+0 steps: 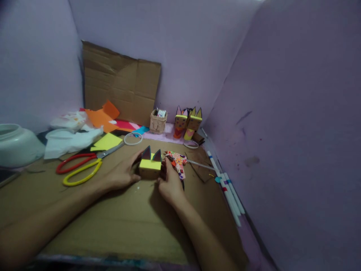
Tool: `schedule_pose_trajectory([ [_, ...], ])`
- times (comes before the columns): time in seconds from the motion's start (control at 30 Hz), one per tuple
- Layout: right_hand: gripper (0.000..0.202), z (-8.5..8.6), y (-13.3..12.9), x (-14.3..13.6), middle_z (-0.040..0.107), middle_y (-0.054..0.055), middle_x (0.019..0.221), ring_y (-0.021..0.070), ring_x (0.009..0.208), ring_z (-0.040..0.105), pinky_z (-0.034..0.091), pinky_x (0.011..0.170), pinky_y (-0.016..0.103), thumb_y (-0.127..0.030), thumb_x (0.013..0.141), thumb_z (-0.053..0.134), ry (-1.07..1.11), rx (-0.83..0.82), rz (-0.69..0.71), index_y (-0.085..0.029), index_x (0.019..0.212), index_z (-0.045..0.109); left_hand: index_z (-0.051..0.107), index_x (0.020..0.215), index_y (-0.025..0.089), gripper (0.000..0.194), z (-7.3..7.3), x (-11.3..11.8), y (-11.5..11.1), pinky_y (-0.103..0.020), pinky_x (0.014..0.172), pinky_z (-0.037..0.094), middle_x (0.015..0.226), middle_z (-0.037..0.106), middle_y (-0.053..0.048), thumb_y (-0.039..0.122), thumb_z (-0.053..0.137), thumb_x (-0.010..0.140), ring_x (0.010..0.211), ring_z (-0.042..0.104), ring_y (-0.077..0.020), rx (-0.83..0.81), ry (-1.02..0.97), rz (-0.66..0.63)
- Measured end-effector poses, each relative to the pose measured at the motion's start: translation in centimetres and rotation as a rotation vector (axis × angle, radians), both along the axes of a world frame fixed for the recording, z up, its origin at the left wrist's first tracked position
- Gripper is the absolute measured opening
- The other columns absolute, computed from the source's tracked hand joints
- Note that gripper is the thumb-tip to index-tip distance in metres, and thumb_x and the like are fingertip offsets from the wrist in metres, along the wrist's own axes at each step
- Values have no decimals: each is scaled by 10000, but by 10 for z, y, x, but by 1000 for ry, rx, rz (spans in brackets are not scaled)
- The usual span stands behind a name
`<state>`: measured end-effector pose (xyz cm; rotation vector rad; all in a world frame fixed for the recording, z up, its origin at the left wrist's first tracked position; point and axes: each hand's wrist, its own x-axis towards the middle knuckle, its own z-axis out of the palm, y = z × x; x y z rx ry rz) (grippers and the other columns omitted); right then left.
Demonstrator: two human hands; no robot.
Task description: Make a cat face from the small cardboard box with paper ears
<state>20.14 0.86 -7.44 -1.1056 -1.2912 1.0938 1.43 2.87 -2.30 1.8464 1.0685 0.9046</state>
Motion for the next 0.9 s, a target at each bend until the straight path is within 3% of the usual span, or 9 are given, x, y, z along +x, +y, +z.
schedule_pose_trajectory([
  [0.27,741,-1,2,3,692,108,1172,265,1067,669,565,864,412,-25,548,521,104,85,55,-251,1253,556,497,1333,215,816,-2,0,3,-457,1108,330,1394,563,-93,118,685,545,1306,477,-316,-52,-77,-8],
  [0.43,759,12,-1,5,650,86,1254,266,1164,610,552,859,401,-37,503,482,219,115,73,-273,1220,559,480,1321,142,795,-1,-5,5,-473,955,475,1293,614,-155,342,752,601,1112,618,-341,-156,-222,-20],
  [0.53,769,18,-5,4,651,66,1248,255,1209,576,525,902,396,-29,481,477,245,110,76,-285,1200,570,532,1250,139,721,2,-7,4,-436,934,486,1191,665,-132,428,743,624,1073,628,-318,-204,-312,-26],
  [0.67,658,22,-9,-1,658,69,1240,246,1185,588,494,940,410,-45,554,552,143,104,49,-278,1168,589,591,1151,132,596,0,-7,3,-401,857,505,1088,691,-124,417,732,647,1014,634,-299,-276,-374,-3],
  [0.9,477,34,-14,-6,704,59,1148,227,1100,635,524,899,372,-111,621,570,128,136,57,-257,1070,638,607,1135,122,612,-7,-6,5,-328,727,501,1039,685,-121,414,755,618,942,638,-271,-363,-412,-2],
])
